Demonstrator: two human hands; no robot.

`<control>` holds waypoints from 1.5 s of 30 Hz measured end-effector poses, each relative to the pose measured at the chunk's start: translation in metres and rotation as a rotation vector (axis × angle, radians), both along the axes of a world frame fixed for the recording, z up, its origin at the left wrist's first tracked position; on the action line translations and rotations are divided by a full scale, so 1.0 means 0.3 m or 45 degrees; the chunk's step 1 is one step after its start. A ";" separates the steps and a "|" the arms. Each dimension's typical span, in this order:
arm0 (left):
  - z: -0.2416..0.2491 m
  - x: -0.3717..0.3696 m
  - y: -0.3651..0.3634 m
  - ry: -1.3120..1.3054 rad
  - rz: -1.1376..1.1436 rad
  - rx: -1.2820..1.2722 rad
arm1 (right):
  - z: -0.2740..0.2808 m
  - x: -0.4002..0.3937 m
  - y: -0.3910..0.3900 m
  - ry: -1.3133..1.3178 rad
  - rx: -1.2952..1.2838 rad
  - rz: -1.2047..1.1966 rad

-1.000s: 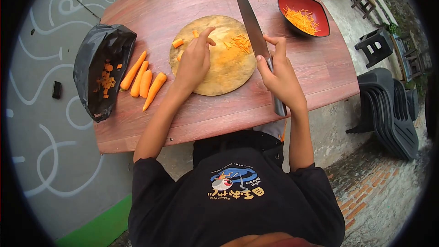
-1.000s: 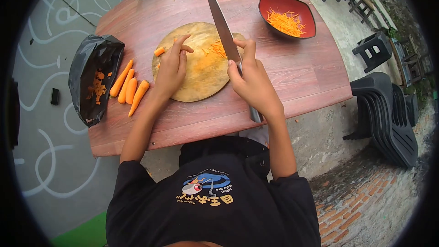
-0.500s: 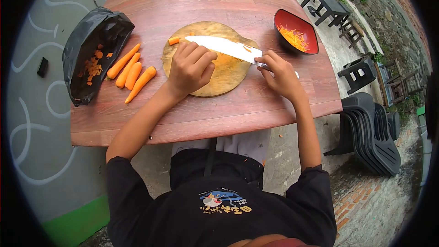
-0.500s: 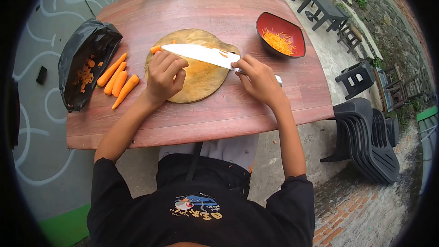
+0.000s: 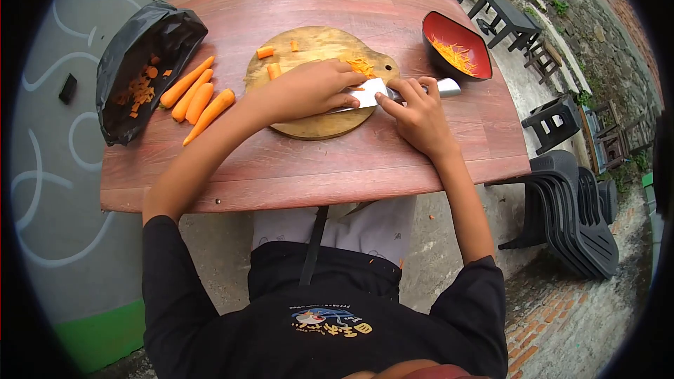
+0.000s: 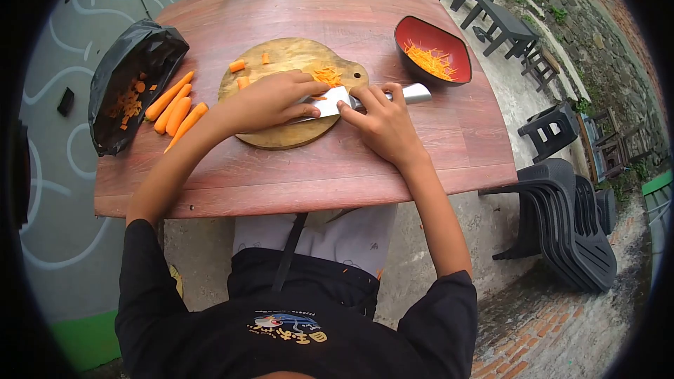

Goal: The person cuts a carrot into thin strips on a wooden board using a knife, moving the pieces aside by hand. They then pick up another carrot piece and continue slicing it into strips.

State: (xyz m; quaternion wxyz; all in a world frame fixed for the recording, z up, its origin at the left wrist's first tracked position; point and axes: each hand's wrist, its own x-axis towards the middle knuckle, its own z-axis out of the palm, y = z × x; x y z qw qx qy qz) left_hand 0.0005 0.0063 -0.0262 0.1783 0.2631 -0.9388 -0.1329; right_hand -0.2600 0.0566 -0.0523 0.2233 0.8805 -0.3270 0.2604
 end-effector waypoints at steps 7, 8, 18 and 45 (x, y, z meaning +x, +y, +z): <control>0.079 -0.043 -0.113 0.078 -0.096 0.206 | 0.004 -0.017 -0.003 -0.019 0.005 -0.018; 0.091 -0.048 -0.122 0.062 -0.087 0.176 | 0.001 -0.024 -0.005 -0.023 0.011 -0.017; 0.039 -0.021 -0.155 0.155 0.107 0.012 | -0.003 -0.004 0.004 -0.004 0.197 0.019; 0.050 0.013 -0.152 0.191 0.016 0.090 | -0.004 0.023 0.014 0.052 0.232 0.031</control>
